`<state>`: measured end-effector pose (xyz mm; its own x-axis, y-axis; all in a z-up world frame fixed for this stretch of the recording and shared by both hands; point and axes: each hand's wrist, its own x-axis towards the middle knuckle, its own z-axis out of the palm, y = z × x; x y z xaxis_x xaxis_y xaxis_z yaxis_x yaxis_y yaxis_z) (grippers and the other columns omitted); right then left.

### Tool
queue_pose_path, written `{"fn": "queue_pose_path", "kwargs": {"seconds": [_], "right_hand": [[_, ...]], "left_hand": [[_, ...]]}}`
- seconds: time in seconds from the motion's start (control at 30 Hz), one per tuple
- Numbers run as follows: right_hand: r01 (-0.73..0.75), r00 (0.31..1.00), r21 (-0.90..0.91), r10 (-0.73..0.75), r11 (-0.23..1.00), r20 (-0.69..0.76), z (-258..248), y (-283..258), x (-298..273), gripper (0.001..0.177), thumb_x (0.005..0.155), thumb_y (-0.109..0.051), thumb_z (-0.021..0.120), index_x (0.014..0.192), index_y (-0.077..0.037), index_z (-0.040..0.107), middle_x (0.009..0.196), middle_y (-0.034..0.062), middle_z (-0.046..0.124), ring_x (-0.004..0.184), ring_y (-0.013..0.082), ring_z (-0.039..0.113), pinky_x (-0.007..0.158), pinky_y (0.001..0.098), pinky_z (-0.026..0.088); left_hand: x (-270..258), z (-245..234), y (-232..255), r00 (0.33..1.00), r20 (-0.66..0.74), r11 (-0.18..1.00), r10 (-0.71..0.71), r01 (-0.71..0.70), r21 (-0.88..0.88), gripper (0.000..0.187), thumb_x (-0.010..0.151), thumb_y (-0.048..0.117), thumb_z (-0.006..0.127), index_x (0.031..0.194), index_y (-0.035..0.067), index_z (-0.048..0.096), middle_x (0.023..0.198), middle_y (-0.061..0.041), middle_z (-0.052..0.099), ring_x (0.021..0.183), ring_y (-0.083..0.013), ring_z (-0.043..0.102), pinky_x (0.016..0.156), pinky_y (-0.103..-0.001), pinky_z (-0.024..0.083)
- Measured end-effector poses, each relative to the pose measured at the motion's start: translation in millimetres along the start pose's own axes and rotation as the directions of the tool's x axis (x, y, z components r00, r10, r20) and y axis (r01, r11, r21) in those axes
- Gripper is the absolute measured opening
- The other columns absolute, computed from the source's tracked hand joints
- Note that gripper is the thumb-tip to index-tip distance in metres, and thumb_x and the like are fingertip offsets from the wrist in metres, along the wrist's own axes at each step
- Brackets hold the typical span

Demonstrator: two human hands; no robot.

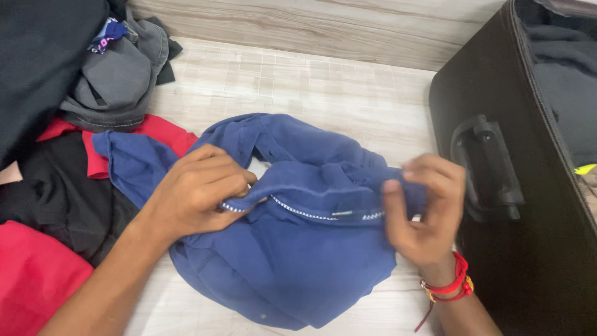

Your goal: The person folds a blue polo shirt, a brown tank top, and a yellow t-shirt by hand, then places them into a pile with other clothing items.

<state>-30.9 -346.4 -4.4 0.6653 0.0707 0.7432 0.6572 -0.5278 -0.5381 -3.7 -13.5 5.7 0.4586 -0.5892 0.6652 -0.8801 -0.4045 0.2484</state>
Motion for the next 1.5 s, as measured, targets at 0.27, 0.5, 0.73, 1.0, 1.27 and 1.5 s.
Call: {"fn": "queue_pose_path", "kwargs": {"seconds": [0.27, 0.5, 0.73, 1.0, 1.27, 1.5], "right_hand": [[0.306, 0.912, -0.244, -0.21, 0.92, 0.352, 7, -7, 1, 0.026, 0.078, -0.029, 0.081, 0.101, -0.019, 0.074, 0.118, 0.0086, 0.051, 0.118, 0.0274, 0.048, 0.097, 0.046, 0.035], [0.371, 0.928, -0.037, -0.372, 0.928, -0.027, 5, 0, -18, 0.032, 0.085, -0.025, 0.085, 0.106, -0.014, 0.064, 0.122, 0.0059, 0.043, 0.11, 0.0249, 0.061, 0.093, 0.037, 0.059], [0.183, 0.963, 0.326, -0.236, 0.927, 0.13, 2, -13, -14, 0.053, 0.083, -0.029, 0.085, 0.12, -0.006, 0.054, 0.129, 0.0095, 0.059, 0.113, 0.0265, 0.069, 0.096, 0.0403, 0.061], [0.029, 0.99, -0.11, -0.013, 0.994, 0.144, -2, -29, 2, 0.053, 0.111, -0.031, 0.049, 0.151, 0.003, 0.044, 0.158, 0.0225, 0.033, 0.15, 0.0367, 0.035, 0.127, 0.0498, 0.03], [0.14, 0.954, -0.147, -0.093, 0.979, 0.286, -10, -34, 4, 0.041, 0.102, -0.022, 0.062, 0.137, -0.002, 0.056, 0.147, 0.022, 0.04, 0.137, 0.0391, 0.039, 0.117, 0.0462, 0.036], [-0.182, 0.715, -0.112, 0.209, 0.977, 0.667, -21, -5, 8, 0.032, 0.079, -0.002, 0.059, 0.108, -0.011, 0.066, 0.12, 0.0034, 0.064, 0.117, 0.0245, 0.062, 0.1, 0.0362, 0.053]], "left_hand": [[0, 19, 20, 0.954, -0.299, 0.983, -0.008, -0.046, -0.175, 0.029, 0.086, 0.016, 0.077, 0.086, 0.009, 0.049, 0.1, -0.006, 0.075, 0.083, -0.0203, 0.071, 0.084, -0.04, 0.053], [7, 32, 38, 0.984, 0.174, 0.98, 0.023, 0.013, -0.2, 0.046, 0.076, 0.033, 0.079, 0.114, 0.009, 0.07, 0.09, -0.003, 0.071, 0.088, -0.0243, 0.069, 0.091, -0.041, 0.052], [37, 43, 93, 0.976, 0.143, 0.914, -0.167, 0.208, -0.348, 0.038, 0.081, 0.029, 0.074, 0.105, 0.003, 0.063, 0.139, -0.017, 0.063, 0.122, -0.0333, 0.061, 0.102, -0.042, 0.048], [91, 39, 63, 0.635, 0.288, -0.168, -0.717, 0.243, -0.955, 0.062, 0.101, 0.052, 0.043, 0.14, 0.006, 0.058, 0.138, -0.01, 0.065, 0.126, -0.0213, 0.062, 0.11, -0.038, 0.049], [103, -14, -185, 0.499, -0.246, 0.457, -0.831, 0.36, -0.813, 0.071, 0.099, 0.048, 0.069, 0.138, -0.007, 0.047, 0.123, -0.018, 0.067, 0.11, -0.0294, 0.068, 0.097, -0.049, 0.059], [48, -8, -58, 0.757, -0.169, 0.761, -0.631, 0.646, 0.054, 0.045, 0.095, 0.038, 0.07, 0.121, 0.002, 0.069, 0.101, -0.02, 0.07, 0.084, -0.0316, 0.067, 0.075, -0.042, 0.052]]}}
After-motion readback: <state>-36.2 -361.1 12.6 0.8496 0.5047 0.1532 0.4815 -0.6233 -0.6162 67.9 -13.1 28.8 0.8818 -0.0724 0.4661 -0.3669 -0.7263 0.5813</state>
